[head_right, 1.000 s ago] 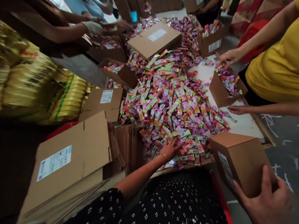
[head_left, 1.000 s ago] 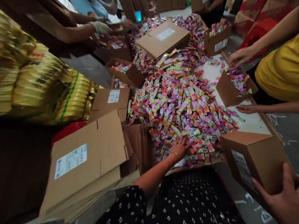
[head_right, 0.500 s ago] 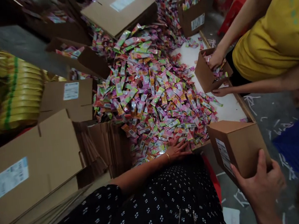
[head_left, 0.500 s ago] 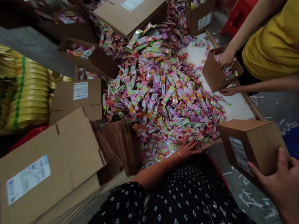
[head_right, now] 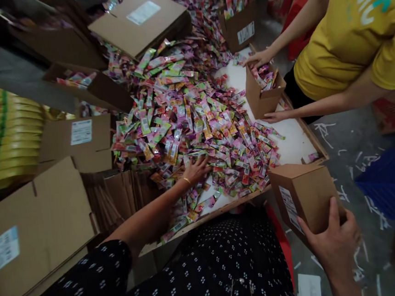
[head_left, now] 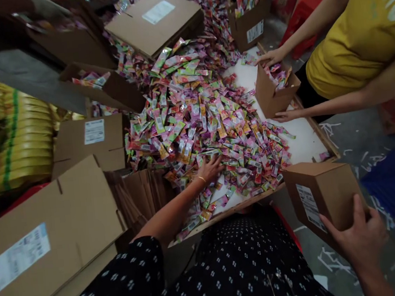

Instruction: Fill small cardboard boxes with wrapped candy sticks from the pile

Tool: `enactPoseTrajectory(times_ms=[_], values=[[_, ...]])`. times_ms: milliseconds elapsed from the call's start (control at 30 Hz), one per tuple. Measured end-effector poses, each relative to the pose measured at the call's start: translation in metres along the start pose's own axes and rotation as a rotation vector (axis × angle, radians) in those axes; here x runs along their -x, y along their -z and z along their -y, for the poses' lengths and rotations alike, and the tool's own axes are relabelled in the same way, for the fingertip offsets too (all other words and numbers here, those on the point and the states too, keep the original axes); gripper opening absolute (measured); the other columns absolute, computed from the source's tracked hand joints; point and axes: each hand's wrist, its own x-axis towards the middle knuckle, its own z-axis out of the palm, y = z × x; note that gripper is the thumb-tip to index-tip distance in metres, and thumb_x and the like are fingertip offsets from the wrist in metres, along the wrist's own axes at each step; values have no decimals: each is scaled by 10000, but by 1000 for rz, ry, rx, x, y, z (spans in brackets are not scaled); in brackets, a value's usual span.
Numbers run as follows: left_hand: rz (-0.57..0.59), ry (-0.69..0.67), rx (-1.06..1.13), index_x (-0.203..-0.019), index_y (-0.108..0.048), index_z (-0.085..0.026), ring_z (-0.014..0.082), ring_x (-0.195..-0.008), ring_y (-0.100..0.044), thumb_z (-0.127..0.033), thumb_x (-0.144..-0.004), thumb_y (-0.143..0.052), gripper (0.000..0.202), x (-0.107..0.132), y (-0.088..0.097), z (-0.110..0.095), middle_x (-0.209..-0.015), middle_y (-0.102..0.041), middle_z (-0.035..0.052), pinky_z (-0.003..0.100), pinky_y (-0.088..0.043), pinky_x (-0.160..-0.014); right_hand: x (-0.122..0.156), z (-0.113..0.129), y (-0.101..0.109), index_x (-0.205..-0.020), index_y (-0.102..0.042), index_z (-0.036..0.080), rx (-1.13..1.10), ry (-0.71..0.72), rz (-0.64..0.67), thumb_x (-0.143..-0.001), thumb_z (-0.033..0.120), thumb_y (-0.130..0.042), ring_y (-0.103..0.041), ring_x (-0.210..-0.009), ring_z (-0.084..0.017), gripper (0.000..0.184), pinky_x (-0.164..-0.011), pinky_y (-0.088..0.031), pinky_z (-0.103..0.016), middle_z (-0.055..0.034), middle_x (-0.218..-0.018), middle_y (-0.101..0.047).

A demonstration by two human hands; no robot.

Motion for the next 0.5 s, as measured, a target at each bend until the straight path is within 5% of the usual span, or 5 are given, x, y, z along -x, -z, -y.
enactPoseTrajectory(times_ms=[200,500], values=[[-87,306,15,-1257,-672,-268,344,-1310,-496,-156,-972,-426,393,15,34,19,-1531,-471,159,486,-529,-953,-5,7,-9,-1476,-515,57,-69,28,-20,-818,851,-465,-572,-1021,-399,1033,-792,-499,-533,-298,-1245,-530],[-369,608,200,-1381,-625,-185,325,-1311,-529,-144,-832,-613,550,19,72,30,-1486,-481,186,429,-502,-1071,-16,25,-14,-1447,-546,76,-111,91,-54,-819,827,-485,-566,-1004,-381,981,-780,-498,-506,-271,-1265,-518]])
